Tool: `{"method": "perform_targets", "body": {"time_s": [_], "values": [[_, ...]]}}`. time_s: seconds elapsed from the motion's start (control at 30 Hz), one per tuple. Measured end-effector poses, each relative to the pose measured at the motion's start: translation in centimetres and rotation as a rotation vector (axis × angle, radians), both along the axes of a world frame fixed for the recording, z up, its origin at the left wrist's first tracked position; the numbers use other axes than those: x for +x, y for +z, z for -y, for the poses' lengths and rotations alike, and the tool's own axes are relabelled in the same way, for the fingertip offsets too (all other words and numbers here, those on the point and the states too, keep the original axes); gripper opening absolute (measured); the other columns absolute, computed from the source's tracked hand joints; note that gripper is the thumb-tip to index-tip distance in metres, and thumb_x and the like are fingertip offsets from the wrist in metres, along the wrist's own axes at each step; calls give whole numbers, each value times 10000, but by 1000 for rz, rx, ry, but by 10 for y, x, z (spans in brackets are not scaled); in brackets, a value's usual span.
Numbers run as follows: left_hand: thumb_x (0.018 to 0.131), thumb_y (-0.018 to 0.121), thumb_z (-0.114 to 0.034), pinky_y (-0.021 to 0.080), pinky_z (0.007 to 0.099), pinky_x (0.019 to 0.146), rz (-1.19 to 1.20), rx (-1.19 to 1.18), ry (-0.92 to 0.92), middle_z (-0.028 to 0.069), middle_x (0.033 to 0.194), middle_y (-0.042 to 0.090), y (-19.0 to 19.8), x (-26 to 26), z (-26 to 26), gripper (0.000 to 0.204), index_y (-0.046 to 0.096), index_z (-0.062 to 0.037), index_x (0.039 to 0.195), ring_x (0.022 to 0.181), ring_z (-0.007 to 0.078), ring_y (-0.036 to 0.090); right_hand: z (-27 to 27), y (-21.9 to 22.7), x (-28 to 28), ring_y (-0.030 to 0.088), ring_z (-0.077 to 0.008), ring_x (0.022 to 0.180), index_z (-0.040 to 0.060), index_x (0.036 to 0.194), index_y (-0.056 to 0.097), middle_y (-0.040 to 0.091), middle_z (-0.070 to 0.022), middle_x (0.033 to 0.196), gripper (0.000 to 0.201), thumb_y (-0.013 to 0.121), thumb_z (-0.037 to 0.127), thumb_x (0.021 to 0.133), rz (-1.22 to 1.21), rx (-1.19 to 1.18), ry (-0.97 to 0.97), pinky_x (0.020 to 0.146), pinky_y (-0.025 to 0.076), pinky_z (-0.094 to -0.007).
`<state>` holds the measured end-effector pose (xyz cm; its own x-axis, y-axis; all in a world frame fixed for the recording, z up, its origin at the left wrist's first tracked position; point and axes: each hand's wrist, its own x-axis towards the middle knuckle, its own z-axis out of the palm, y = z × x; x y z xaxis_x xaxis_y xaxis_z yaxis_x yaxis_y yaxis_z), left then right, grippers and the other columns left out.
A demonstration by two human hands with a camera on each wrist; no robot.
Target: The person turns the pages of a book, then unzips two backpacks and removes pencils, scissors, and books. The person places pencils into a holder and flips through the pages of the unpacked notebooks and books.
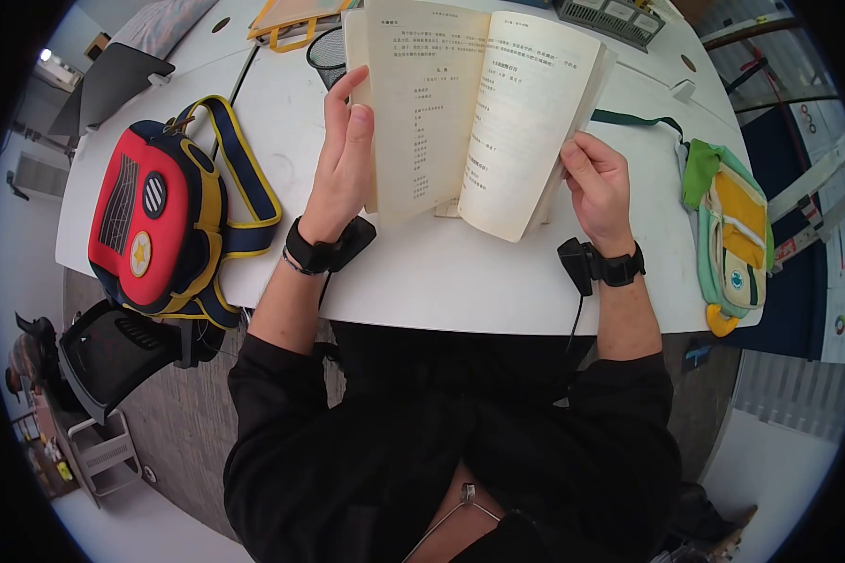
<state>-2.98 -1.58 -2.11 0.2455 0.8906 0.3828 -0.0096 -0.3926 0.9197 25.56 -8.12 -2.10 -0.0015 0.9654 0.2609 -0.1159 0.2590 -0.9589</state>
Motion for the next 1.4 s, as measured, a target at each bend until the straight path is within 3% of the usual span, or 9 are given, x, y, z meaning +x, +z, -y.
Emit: {"method": "perform_targets", "body": {"time_s": [0.23,0.3,0.43,0.5,0.83,0.9,1.0,1.4], "values": [[1021,305,-484,305,359,1071,18,-11,-5,182,1398,358,2,1,2,652,207,11,1435,1281,240,393,0,1,-2,555,-85,765,-61,1074,654,655,-23,872,262,603,161,946,2,14,12,713,457,-229],[1021,302,-485,303,365,1074,-21,13,33,190,1409,347,3,1,2,666,188,22,1437,1293,249,381,1,4,-5,479,-58,721,-57,1077,636,621,-1,854,236,573,137,958,9,9,2,641,371,-215],[1018,304,-492,301,369,1076,-12,-13,-2,195,1414,341,2,-1,2,676,185,26,1437,1301,257,372,2,6,-5,476,-57,714,-60,1088,633,621,-1,853,244,572,137,958,15,10,11,637,370,-217],[1011,312,-509,287,369,1085,14,-32,-26,200,1423,333,0,-2,0,705,179,39,1436,1318,261,354,1,4,-2,574,-91,767,-70,1059,654,663,-39,874,242,587,136,949,29,23,24,704,466,-231],[998,334,-534,258,371,1101,-11,-14,-7,214,1440,310,4,-1,2,767,147,65,1438,1341,269,325,0,2,-3,568,-84,764,-66,1077,645,661,-35,882,243,571,131,955,25,18,10,705,463,-229],[999,338,-528,256,372,1102,-2,11,-10,215,1439,310,4,0,2,761,148,64,1438,1341,269,326,2,6,-5,487,-54,735,-54,1088,623,619,1,863,236,554,136,965,35,6,27,660,377,-208],[1001,340,-522,257,374,1102,3,2,-8,214,1436,313,2,-1,1,751,156,63,1434,1338,268,328,0,5,-3,561,-79,770,-58,1044,638,647,-24,868,226,560,136,959,31,12,39,713,460,-228],[1018,329,-468,249,364,1104,3,17,14,210,1427,321,4,2,3,688,162,57,1431,1333,259,331,0,5,-4,563,-78,769,-50,1038,633,644,-17,870,223,549,143,965,21,9,30,723,465,-228]]}}
